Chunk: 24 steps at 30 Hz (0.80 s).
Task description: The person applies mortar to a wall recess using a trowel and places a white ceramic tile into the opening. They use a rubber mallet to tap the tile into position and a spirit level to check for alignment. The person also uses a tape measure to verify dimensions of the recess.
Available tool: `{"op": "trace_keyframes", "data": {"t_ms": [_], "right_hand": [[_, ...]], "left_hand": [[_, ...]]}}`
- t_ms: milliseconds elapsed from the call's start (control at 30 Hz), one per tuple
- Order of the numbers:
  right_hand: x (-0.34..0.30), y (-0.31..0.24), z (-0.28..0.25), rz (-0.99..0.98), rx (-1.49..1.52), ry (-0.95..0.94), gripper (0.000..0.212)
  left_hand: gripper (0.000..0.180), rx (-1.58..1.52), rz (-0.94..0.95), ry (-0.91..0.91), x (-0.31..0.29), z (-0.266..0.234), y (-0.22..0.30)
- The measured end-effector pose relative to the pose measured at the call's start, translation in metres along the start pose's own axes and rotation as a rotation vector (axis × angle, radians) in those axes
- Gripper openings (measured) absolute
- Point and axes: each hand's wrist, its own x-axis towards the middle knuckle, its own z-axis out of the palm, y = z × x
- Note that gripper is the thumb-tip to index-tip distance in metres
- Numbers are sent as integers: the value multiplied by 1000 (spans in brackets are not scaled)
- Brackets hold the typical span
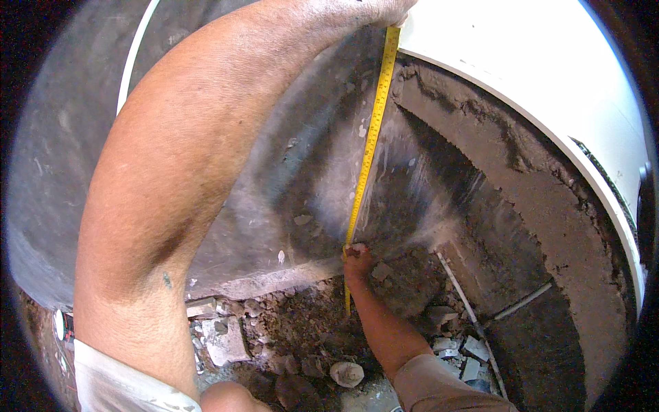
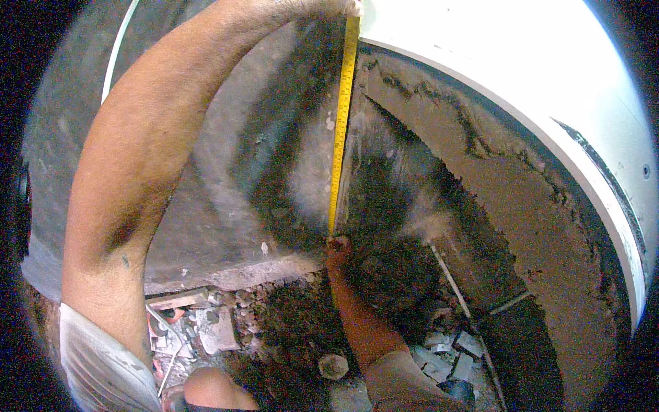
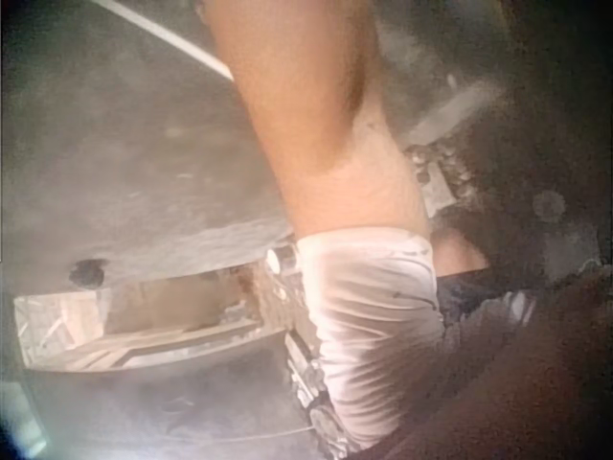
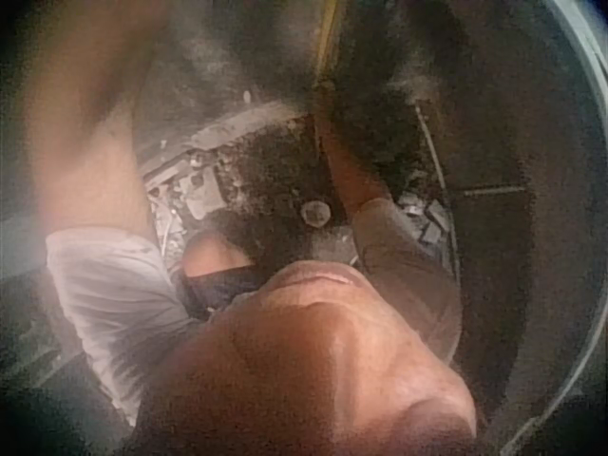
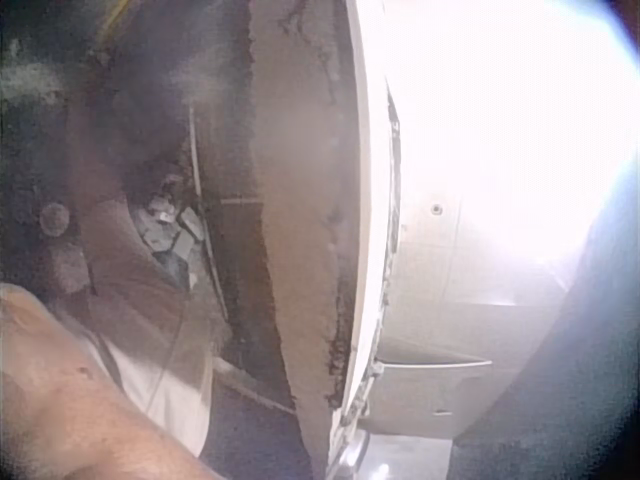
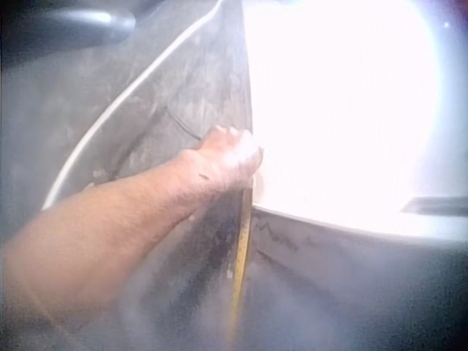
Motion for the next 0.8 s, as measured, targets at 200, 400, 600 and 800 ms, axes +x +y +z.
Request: {"op": "trace_keyframes", "data": {"t_ms": [200, 400, 600, 800], "right_hand": [[5, 8, -3, -52, -187, -51, 12], [2, 10, 2, -112, -109, -51, 14], [-11, -7, -15, -28, -150, -26, 15], [-51, -12, -57, 229, -122, 74, 25]], "left_hand": [[25, -31, 2, 43, -5, -2, 1], [18, -93, 1, -14, -14, -16, 6], [18, -287, -98, -232, -24, -22, 10], [18, -411, -157, -97, -88, -38, 5]]}}
